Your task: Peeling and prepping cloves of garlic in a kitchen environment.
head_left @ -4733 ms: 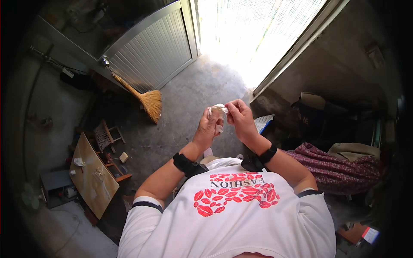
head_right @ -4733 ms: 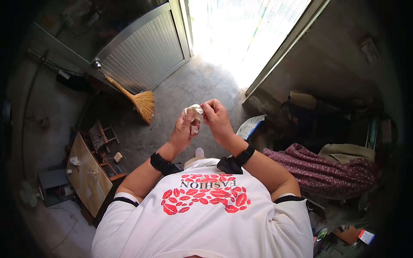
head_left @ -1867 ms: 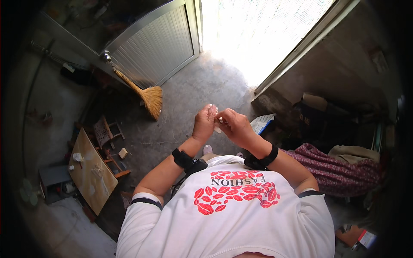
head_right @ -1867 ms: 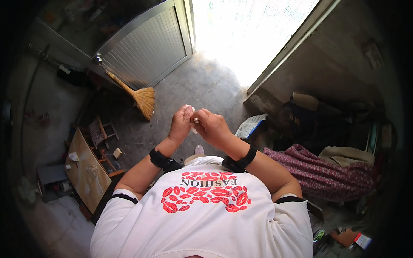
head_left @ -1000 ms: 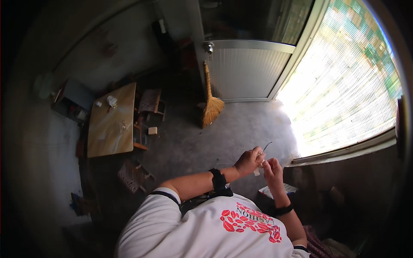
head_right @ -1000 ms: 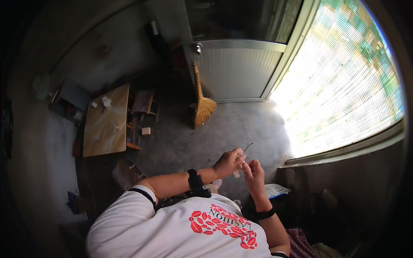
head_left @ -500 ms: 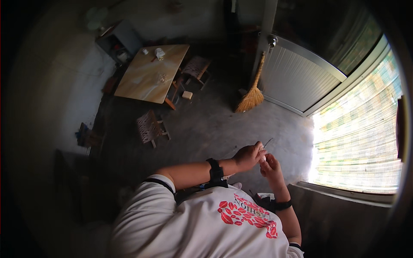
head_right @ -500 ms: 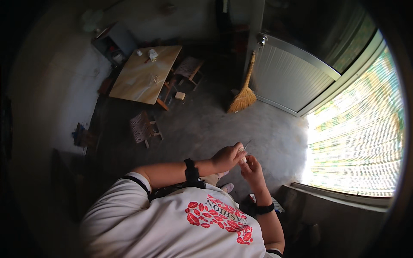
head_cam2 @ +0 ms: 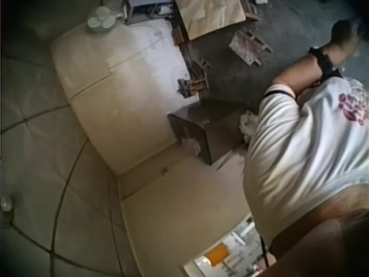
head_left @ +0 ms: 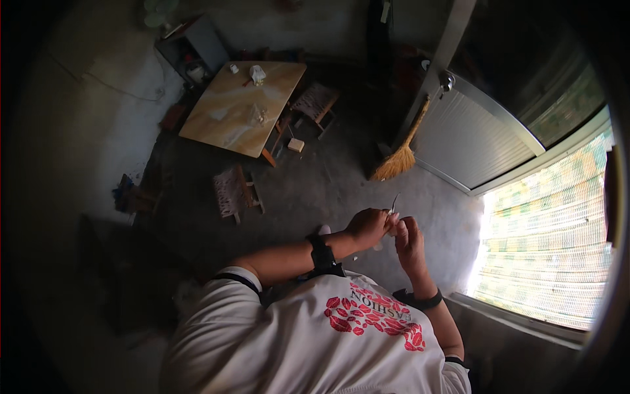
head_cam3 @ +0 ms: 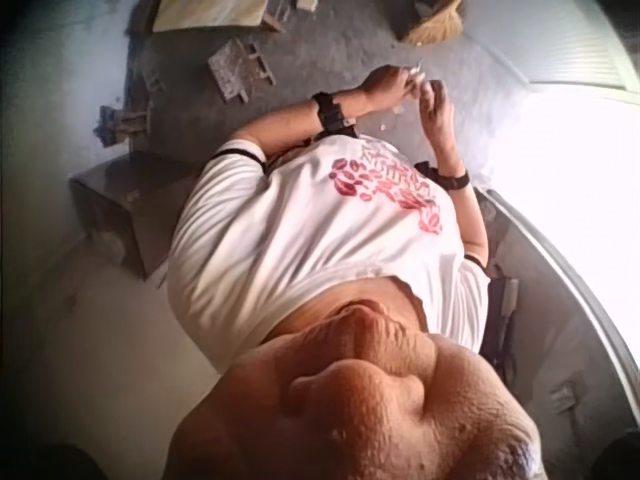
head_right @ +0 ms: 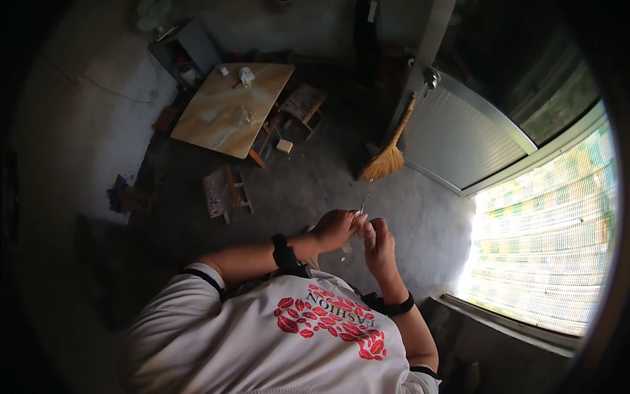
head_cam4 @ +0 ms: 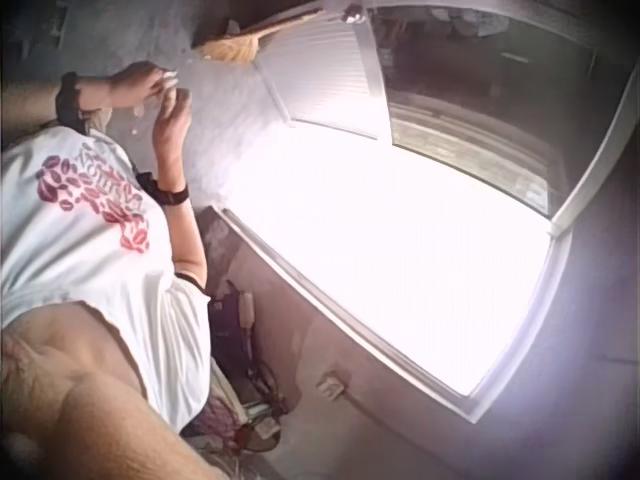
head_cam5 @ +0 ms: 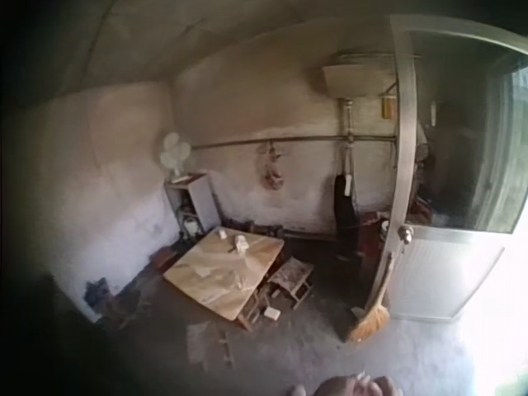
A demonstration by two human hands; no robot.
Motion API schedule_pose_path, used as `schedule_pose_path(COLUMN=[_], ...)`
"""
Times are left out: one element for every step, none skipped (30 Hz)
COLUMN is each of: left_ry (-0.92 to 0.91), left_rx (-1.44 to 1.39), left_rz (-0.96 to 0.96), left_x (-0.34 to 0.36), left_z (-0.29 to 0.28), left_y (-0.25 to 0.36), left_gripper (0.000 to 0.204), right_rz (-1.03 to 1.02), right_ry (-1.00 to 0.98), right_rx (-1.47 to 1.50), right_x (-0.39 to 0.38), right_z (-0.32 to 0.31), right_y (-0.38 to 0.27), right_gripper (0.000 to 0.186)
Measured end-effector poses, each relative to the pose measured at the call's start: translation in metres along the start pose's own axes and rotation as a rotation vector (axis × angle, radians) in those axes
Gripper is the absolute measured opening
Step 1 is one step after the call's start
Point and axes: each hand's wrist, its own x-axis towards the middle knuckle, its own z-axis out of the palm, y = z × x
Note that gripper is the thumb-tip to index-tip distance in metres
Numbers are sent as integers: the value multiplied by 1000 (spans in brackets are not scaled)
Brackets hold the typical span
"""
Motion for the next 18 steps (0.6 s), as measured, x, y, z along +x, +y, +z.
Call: schedule_pose_path(left_ry=[21, 44, 51, 52, 54, 83, 88, 88, 86, 125, 130, 178, 223, 257, 256, 273, 290, 317], left_rx=[-41, -81, -86, -124, -161, -192, -197, -262, -326, -394, -401, -446, -491, -521, -527, -715, -902, -927], left_rz=[26, 51, 50, 17, -18, -4, -12, -82, -152, -164, -170, -187, -203, -171, -178, -267, -357, -374], left_x=[8, 16, 24, 33, 41, 49, 56, 62, 68, 76, 81, 86, 91, 96, 102, 109, 116, 123], left_z=[-10, -21, -34, -50, -65, -75, -90, -107, -121, -131, -140, -148, -157, -165, -173, -180, -188, -196], left_y=[-12, -24, -36, -42, -50, -64, -74, -82, -91, -104, -115, -125, -135, -145, -152, -158, -162, -165], left_gripper=[37, 38, 38, 39, 39, 42, 42, 43, 43, 44, 44, 43, 42, 40, 40, 38, 37, 34], right_rz=[-37, -40, -54, -63, -62, -67, -71, -122, -117, -9, 102, 61, 67, 69, 73, 195, 202, 240], right_ry=[18, 15, 39, 63, 56, 72, 85, 96, 86, 17, -51, -55, -60, -103, -147, -216, -219, -233], right_rx=[-51, -58, -19, 18, 12, 33, 58, 108, 106, 229, 351, 323, 319, 361, 404, 581, 577, 683], right_x=[17, 34, 51, 67, 83, 100, 117, 135, 152, 169, 185, 199, 213, 228, 242, 255, 268, 282], right_z=[10, 23, 38, 50, 61, 72, 83, 97, 108, 117, 126, 138, 147, 155, 163, 166, 175, 185], right_y=[-5, -11, -16, -22, -28, -35, -41, -44, -47, -51, -54, -51, -50, -51, -52, -59, -58, -54], right_gripper=[23, 23, 23, 23, 23, 22, 21, 20, 20, 21, 21, 23, 23, 24, 24, 23, 23, 25])
